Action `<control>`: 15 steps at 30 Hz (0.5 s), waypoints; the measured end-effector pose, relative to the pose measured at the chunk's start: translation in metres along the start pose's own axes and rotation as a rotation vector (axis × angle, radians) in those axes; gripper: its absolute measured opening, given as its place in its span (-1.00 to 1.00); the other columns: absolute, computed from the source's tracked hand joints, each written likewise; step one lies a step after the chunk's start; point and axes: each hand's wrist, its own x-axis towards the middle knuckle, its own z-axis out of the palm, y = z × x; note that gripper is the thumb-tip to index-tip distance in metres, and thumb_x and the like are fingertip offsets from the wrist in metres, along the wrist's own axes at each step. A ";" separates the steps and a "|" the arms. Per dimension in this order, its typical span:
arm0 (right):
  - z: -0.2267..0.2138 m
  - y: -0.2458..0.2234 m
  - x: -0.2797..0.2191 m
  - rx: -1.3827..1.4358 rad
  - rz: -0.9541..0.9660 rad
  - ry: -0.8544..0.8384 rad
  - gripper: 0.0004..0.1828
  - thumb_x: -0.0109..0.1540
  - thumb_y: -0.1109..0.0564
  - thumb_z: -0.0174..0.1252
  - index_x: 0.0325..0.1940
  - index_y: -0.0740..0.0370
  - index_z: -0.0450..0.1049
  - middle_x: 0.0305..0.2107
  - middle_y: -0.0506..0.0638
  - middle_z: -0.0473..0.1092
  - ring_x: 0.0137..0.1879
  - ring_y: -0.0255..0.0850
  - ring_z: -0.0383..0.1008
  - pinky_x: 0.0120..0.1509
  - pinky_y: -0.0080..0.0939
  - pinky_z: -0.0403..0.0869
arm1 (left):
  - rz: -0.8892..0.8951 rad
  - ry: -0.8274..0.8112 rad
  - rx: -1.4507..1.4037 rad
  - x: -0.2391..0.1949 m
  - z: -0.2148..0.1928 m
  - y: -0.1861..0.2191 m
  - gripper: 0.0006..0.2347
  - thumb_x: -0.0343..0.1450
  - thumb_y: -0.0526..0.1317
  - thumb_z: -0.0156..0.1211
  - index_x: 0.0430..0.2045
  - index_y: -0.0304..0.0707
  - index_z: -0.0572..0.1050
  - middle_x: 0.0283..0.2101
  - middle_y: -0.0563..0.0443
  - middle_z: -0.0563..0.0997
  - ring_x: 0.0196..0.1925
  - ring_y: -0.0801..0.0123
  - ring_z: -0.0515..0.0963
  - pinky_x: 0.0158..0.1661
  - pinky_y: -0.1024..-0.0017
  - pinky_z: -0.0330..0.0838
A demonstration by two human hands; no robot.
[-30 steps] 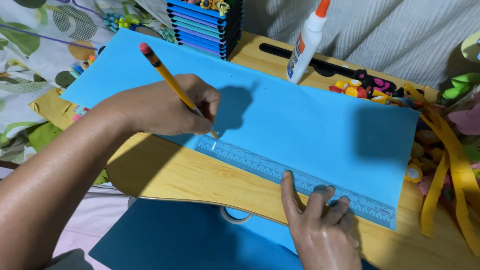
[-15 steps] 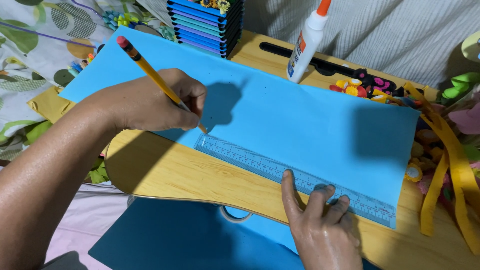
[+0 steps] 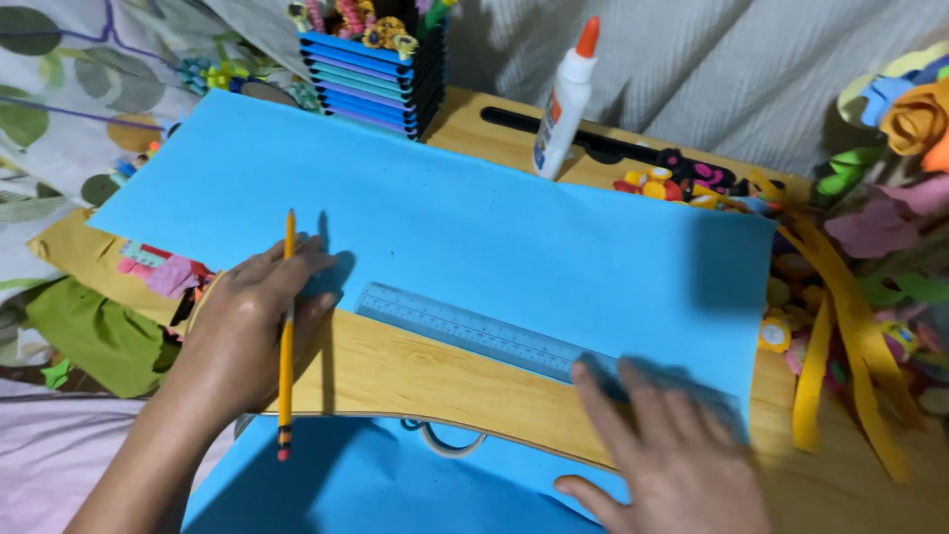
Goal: Draw parallel lines on a blue sheet of paper using a ruler and pencil
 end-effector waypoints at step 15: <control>0.016 0.022 -0.026 -0.021 -0.011 0.208 0.15 0.09 -0.84 -0.21 0.54 -0.15 0.22 0.31 0.03 0.34 0.31 -0.05 0.38 0.36 0.03 0.37 | -0.191 -0.127 0.061 -0.027 -0.016 0.004 -0.59 0.40 -0.13 0.19 0.15 -0.22 0.48 0.33 -0.21 0.48 0.37 -0.19 0.41 0.12 -0.14 0.35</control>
